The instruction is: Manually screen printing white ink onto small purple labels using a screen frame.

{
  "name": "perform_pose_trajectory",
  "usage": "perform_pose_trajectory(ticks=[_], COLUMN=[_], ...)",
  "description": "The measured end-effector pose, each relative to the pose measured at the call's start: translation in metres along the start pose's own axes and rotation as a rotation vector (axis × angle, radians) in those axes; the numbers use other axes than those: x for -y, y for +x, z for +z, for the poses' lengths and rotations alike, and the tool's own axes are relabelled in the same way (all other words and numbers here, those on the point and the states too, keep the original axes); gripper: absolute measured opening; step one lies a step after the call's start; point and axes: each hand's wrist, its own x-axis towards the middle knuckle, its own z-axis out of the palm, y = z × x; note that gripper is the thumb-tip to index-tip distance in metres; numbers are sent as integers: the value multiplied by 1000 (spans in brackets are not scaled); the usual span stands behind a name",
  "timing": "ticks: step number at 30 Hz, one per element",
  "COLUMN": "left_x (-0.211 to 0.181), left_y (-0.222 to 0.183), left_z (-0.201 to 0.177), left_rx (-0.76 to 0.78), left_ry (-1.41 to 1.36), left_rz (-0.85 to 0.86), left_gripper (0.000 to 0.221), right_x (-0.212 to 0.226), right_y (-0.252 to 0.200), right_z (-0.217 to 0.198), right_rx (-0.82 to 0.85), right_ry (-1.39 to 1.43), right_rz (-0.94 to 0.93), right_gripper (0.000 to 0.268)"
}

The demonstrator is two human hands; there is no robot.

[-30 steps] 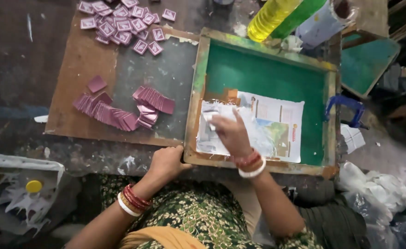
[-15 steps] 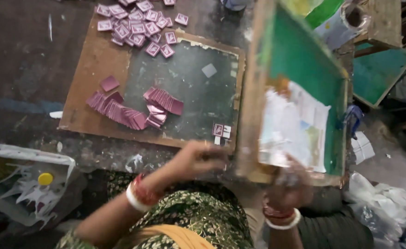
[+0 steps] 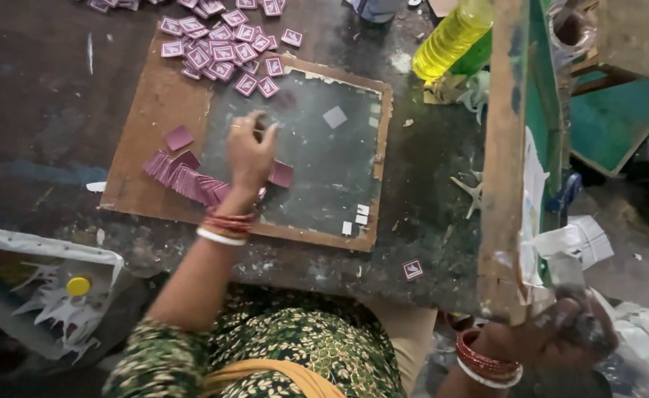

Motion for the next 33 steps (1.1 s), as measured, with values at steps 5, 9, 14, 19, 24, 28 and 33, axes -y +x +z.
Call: perform_pose_trajectory(ticks=[5, 9, 14, 19, 24, 28, 33], left_x=[20, 16, 18, 3, -6, -13, -17], left_y=[-31, -45, -78, -112, -116, -123, -124], left_z=[-26, -26, 3, 40, 68, 66, 61], left_rx=[363, 456, 454, 561, 641, 687, 716], left_ry=[338, 442, 389, 248, 202, 200, 194], left_rz=[435, 519, 562, 677, 680, 664, 649], left_gripper=[21, 16, 12, 20, 24, 25, 26], right_x=[30, 6, 5, 29, 9, 29, 20], right_y=[17, 3, 11, 17, 7, 15, 12], right_z=[17, 3, 0, 18, -2, 10, 6], right_rx=[12, -19, -17, 45, -10, 51, 12], right_ry=[-131, -132, -225, -136, -111, -190, -103], right_rz=[-74, -131, -96, -141, -24, -165, -72], right_gripper=[34, 35, 33, 35, 36, 31, 35])
